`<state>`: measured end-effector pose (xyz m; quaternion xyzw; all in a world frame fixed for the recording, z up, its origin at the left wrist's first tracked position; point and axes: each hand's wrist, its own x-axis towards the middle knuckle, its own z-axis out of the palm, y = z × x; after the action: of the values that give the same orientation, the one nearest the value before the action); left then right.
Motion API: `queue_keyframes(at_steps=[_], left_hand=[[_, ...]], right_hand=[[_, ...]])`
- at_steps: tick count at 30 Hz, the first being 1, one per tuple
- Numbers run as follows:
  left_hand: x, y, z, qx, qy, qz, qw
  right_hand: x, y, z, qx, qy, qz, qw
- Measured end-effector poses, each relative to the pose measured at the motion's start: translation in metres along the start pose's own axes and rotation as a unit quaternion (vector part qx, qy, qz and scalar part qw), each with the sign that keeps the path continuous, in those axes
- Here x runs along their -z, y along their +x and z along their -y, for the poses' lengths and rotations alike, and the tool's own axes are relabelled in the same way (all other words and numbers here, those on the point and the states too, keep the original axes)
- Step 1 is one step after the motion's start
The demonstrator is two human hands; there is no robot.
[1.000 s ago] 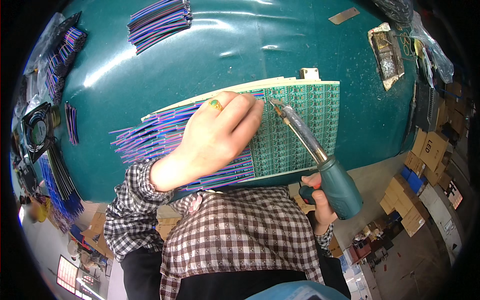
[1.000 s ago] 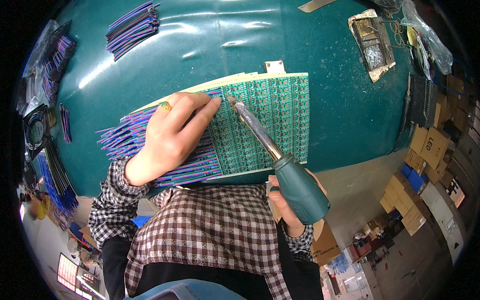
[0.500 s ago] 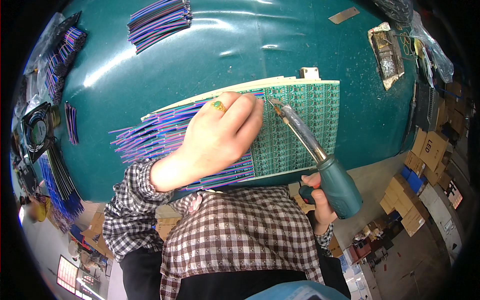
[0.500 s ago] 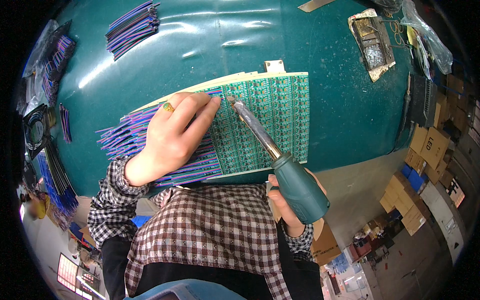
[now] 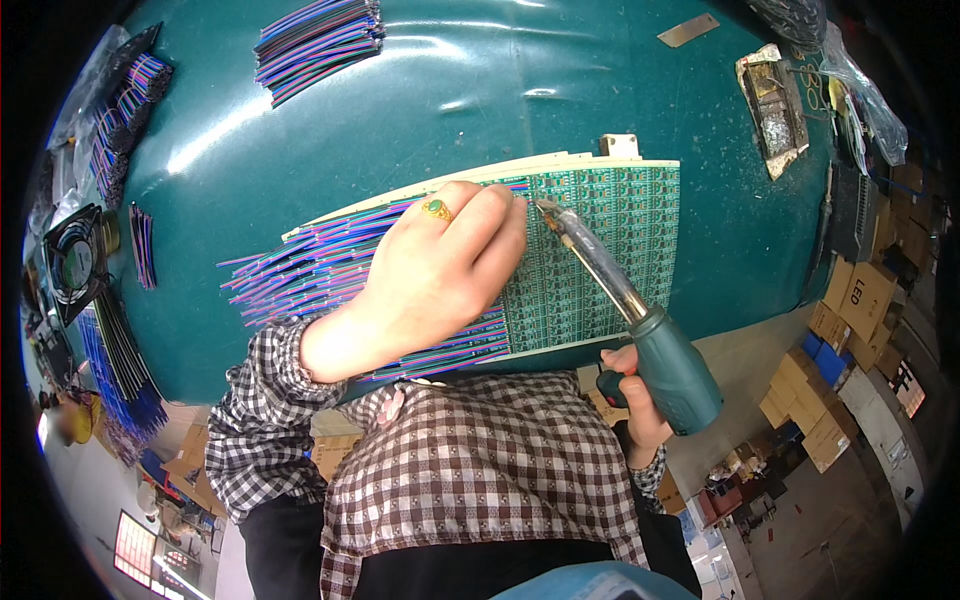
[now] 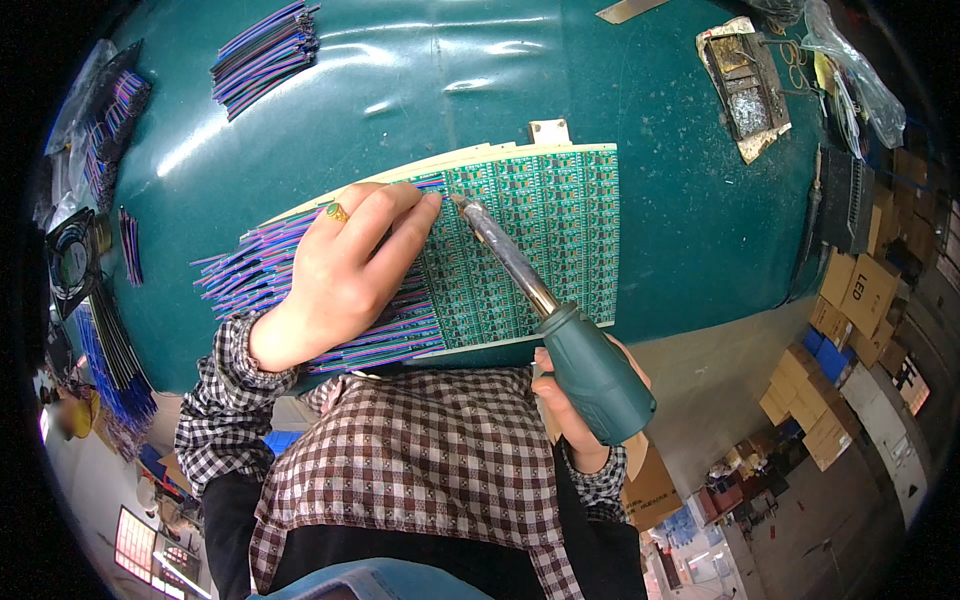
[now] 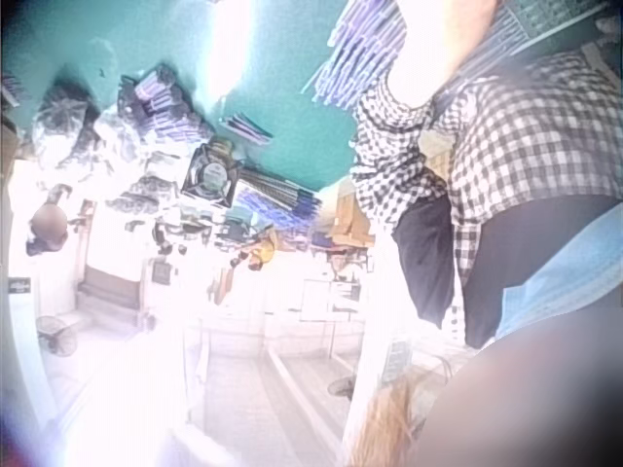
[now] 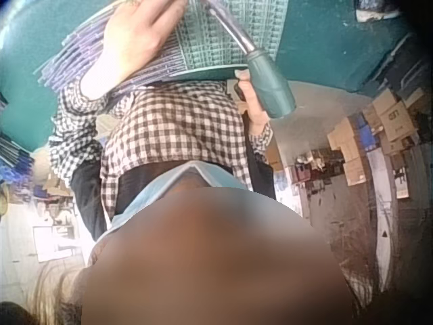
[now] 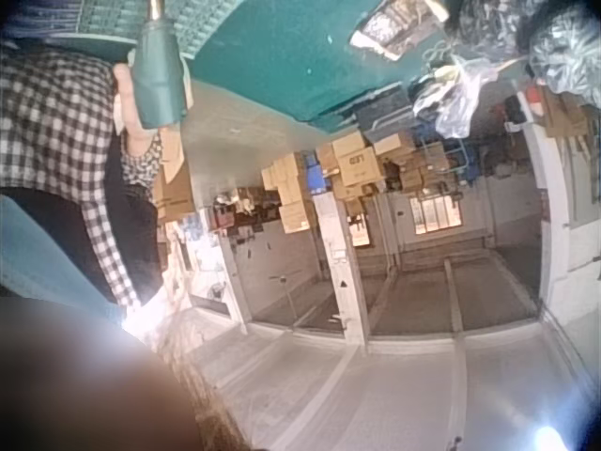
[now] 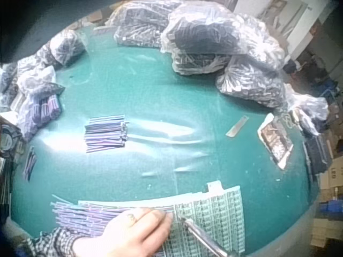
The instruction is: The person solders bundles of wires to a circuit board with a soldering iron.
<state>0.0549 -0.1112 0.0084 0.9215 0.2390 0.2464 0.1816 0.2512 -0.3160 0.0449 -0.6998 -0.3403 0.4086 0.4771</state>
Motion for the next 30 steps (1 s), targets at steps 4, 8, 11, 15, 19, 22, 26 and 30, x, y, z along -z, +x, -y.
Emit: queue_keyframes(at_steps=[4,8,11,15,19,22,26,30], left_hand=[[0.001,0.000,-0.001,0.016,-0.012,0.006,1.000],[0.002,0.000,-0.002,0.017,-0.012,0.008,1.000],[0.002,0.001,-0.001,0.018,-0.017,0.009,1.000],[0.003,0.001,-0.001,0.019,-0.019,0.010,1.000],[0.002,0.001,-0.002,0.021,-0.017,0.011,1.000],[0.001,0.000,-0.001,0.022,-0.023,0.009,0.999],[0.000,0.000,-0.002,0.021,-0.016,0.006,1.000],[0.000,-0.001,-0.002,0.021,-0.015,0.001,1.000]], right_hand=[[-0.001,0.000,0.002,-0.014,0.018,-0.007,1.000],[-0.001,-0.001,0.001,-0.016,0.010,0.000,1.000],[0.000,-0.003,-0.002,-0.007,0.015,-0.007,1.000],[-0.001,-0.003,0.002,-0.003,0.028,-0.016,0.999],[0.003,-0.003,0.001,0.012,0.008,-0.004,1.000],[0.004,0.002,0.007,0.002,-0.012,0.024,1.000],[0.004,-0.003,0.003,0.010,-0.003,0.016,1.000],[-0.003,0.000,0.012,-0.016,-0.009,0.008,1.000]])
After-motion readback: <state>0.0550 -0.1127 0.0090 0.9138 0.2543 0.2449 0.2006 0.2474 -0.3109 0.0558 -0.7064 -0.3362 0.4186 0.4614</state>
